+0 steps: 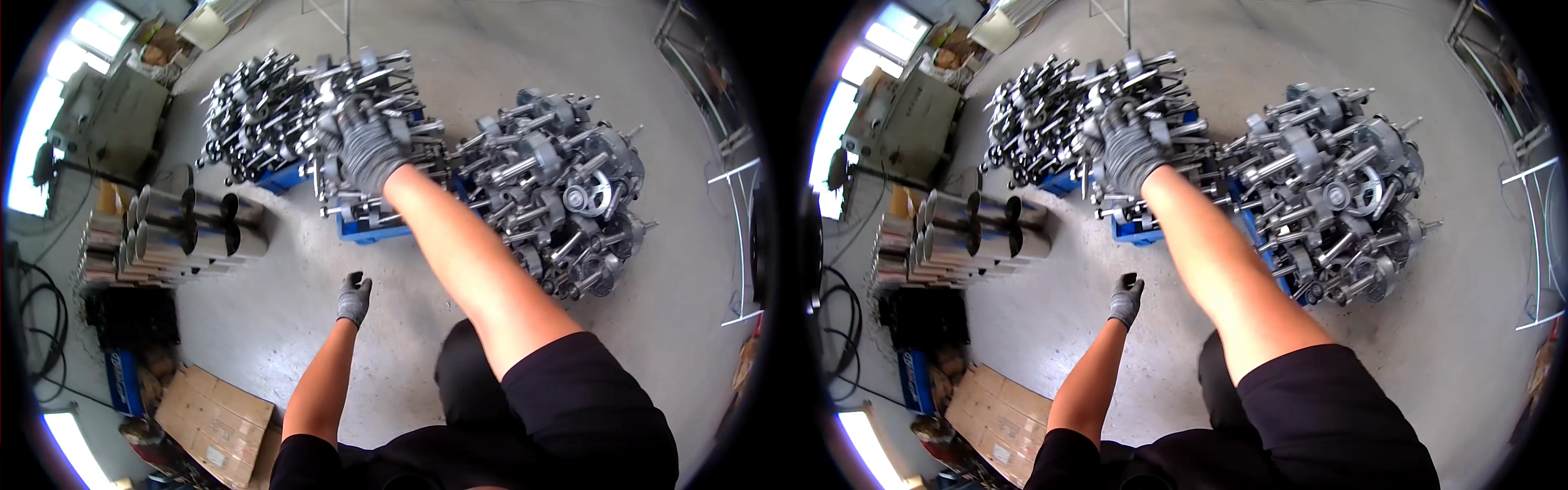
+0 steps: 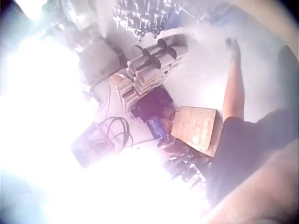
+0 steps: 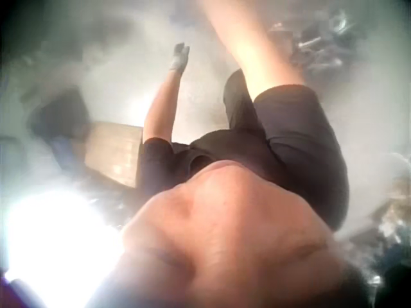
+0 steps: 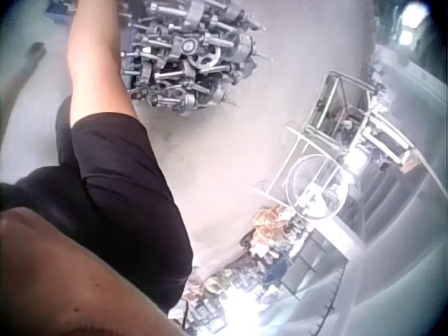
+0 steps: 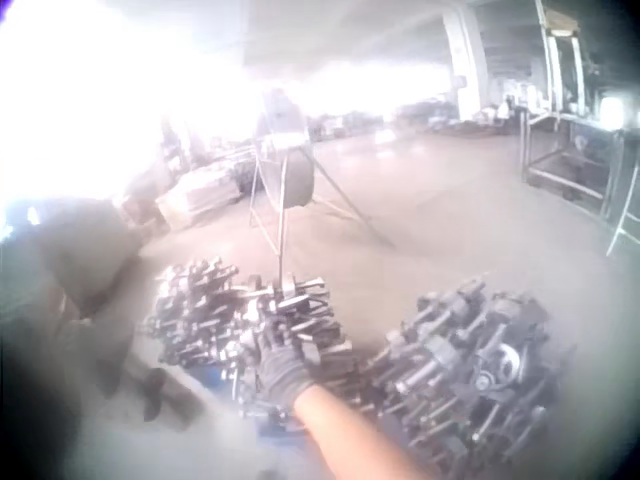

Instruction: The person picks up cardboard pieces from the floor and moves them aside, rearranges blue crates containing metal rotor assemblies, pulls a stack of cylindrical metal housings closer, and arranges the rotor assemblies inside a crate by hand.

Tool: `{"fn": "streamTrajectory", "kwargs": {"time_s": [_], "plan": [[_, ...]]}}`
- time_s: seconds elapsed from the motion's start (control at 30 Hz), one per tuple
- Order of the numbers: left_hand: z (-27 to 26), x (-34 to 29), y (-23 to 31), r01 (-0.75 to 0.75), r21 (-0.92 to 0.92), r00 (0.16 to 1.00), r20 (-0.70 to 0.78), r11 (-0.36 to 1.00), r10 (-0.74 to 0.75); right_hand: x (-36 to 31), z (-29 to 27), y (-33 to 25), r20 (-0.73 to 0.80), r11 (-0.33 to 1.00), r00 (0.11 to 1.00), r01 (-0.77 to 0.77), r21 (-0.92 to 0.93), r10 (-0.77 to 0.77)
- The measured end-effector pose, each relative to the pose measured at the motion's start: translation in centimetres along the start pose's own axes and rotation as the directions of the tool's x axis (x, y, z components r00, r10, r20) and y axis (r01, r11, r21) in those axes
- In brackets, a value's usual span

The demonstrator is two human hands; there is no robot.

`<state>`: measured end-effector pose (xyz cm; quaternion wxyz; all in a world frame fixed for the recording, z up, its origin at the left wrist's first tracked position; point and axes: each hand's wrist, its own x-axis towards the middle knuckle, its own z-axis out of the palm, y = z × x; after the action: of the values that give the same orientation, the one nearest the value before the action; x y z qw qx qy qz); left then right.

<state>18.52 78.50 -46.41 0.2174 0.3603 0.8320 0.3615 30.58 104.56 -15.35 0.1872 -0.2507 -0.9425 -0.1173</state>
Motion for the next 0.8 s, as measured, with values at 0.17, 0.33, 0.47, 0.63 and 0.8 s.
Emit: {"fn": "streamTrajectory", "kwargs": {"time_s": [0.17, 0.33, 0.47, 0.63, 0.8], "plan": [[-3.6, -0.2, 8.5, -0.300, 0.557, 0.948, 0.266, 0.775, 0.175, 0.9, 3.5, 0.7, -0.042, 1.000, 0.999, -0.018, 0.008, 0.018], [-6.6, 1.8, 12.8, -0.397, 0.664, 0.914, 0.347, 0.634, 0.208, 1.7, 1.5, -0.8, -0.001, 0.995, 0.999, 0.044, 0.084, -0.044], [-4.4, 3.5, 13.9, -0.575, 0.546, 0.818, 0.376, 0.610, 0.435, 0.3, 0.7, 0.5, -0.025, 0.995, 1.000, -0.007, 0.095, 0.009], [-2.0, 6.3, 15.5, -0.777, 0.462, 0.629, 0.578, 0.427, 0.520, 0.5, -0.8, 0.0, 0.015, 0.997, 0.998, -0.059, 0.054, 0.059], [2.1, 10.2, 14.7, -0.818, 0.575, 0.457, 0.674, -0.023, 0.580, 0.8, -0.2, -1.3, -0.087, 1.000, 0.996, -0.032, 0.000, 0.031]]}}
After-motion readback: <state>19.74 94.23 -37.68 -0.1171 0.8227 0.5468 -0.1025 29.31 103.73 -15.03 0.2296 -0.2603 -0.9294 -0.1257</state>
